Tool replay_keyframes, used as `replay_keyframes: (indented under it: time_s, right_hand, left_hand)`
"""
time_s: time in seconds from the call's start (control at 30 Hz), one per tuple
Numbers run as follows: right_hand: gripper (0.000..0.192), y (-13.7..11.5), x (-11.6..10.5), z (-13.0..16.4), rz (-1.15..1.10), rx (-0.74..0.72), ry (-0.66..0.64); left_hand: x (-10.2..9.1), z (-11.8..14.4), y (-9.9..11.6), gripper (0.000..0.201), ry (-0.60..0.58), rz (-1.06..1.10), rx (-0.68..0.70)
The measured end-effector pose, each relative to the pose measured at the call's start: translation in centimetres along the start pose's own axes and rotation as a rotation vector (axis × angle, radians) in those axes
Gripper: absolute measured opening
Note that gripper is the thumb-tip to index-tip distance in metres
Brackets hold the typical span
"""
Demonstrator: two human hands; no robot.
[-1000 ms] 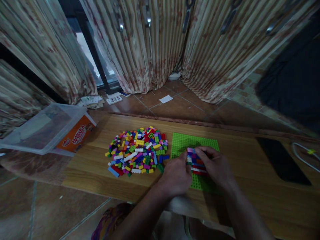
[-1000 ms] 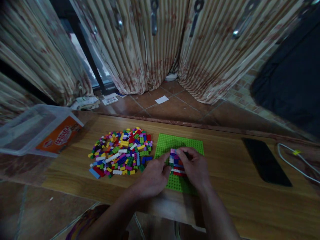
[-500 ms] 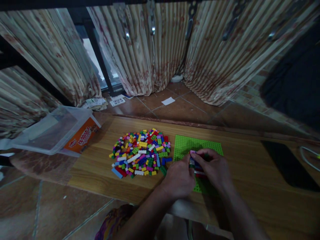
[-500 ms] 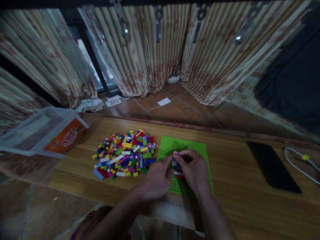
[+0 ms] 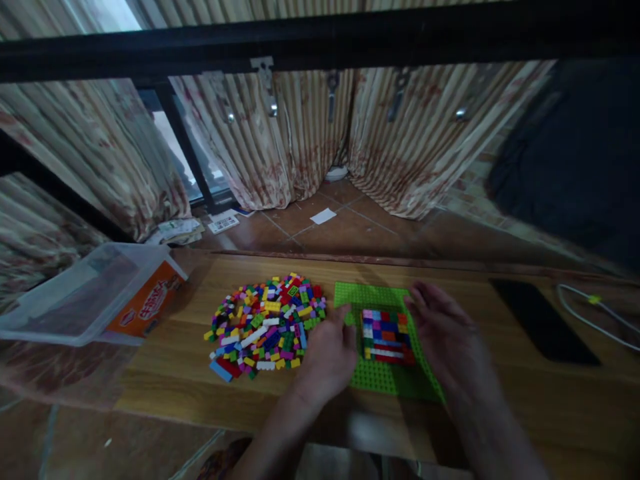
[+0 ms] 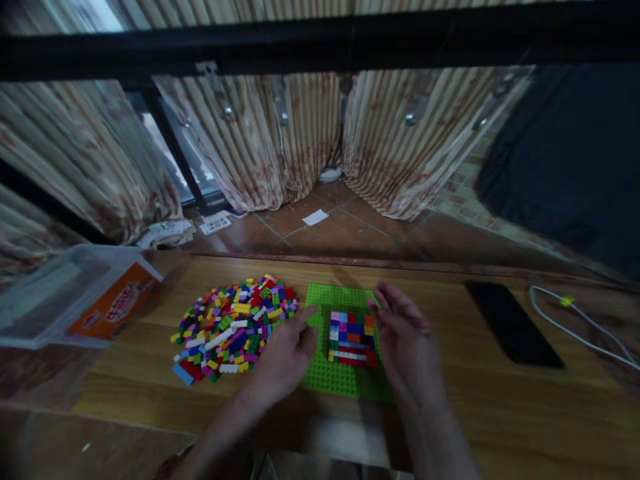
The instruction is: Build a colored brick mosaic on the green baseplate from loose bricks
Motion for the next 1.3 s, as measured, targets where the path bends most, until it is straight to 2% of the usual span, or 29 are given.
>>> replay_keyframes:
  time_s: [0.17,0.5,0.67,1.0,1.3]
  right_hand:
    - [0.035,-0.4,0.2,0.0,-0.107,0.102,0.003]
    - [0.028,-0.9,-0.6,-0.3,-0.257,0.17,-0.009]
    - [0.03,-1.1,-0.9,-0.4,-0.292,0.173,0.005]
    - [0.025,-1.3,-1.0,-0.3,-0.36,0.202,-0.051]
    - [0.037,-1.7,-0.4,-0.4,-0.352,0.201,-0.042]
  left_hand:
    - [0.4,-0.2,0.3,0.046,0.07,0.109,0.065]
    - [1.7,-0.3,0.8,0.038,0.074,0.189,0.124]
    - [1.9,-0.3,0.8,0.038,0.075,0.172,0.121]
    - [1.5,-0.2,1.1,0.038,0.061,0.082,0.123]
    - [1.1,-0.4,1.0,0.038,0.067,0.052,0.163]
Point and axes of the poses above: each hand's wrist, its own z-axis away from the middle knuckle, its own x-axis out of the palm, y = z × x, the point moved 1 cm from there along -z, towards the middle knuckle, and after that the axes turned 15 degrees about z, right-handed, at the moved point
